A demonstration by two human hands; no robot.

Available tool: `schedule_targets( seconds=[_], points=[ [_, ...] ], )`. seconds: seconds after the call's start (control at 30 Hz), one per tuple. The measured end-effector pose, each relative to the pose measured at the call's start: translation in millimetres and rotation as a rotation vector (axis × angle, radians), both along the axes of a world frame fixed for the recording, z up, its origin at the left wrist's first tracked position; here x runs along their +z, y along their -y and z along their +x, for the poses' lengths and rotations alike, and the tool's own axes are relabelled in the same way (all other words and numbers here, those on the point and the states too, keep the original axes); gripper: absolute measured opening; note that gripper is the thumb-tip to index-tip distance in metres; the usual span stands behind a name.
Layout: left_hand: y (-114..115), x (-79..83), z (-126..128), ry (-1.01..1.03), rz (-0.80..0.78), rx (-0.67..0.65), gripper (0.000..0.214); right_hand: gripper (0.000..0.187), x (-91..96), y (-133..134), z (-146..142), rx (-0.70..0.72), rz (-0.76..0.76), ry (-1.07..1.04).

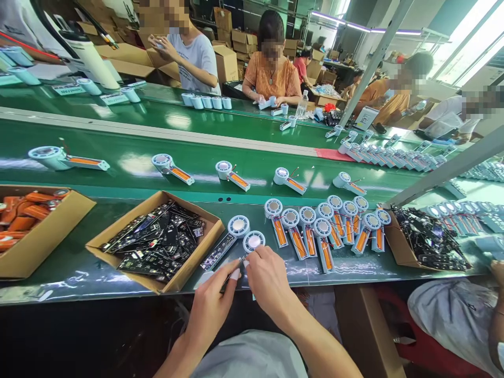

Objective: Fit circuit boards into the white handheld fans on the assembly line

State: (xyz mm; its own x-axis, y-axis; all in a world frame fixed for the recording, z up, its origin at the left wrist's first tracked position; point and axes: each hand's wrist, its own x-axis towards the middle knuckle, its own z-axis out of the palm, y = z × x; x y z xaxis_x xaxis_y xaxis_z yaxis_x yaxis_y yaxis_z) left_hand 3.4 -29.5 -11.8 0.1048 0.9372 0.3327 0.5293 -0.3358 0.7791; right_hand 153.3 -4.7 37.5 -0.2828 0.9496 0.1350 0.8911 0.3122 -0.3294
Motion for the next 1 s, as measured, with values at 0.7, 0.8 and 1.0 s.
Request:
schedule_targets(
  seconds=[0.7, 0.8, 1.0],
  points=[
    [-35, 31.7, -29, 0.180, -0.391, -0.256, 0.029, 0.018, -14.1, -22, 26, 0.302, -0.069, -0.469],
    [-34, 33.6, -26, 0.198, -0.364, -0.235, 0.028, 0.018, -10.7, -18, 23, 0.222, -0.062, -0.472],
    [-19, 41.8, -16, 0.369, -0.536, -0.225, 0.039, 0.025, 5.4, -6, 26, -0.065, -0.454, -0.774]
  ],
)
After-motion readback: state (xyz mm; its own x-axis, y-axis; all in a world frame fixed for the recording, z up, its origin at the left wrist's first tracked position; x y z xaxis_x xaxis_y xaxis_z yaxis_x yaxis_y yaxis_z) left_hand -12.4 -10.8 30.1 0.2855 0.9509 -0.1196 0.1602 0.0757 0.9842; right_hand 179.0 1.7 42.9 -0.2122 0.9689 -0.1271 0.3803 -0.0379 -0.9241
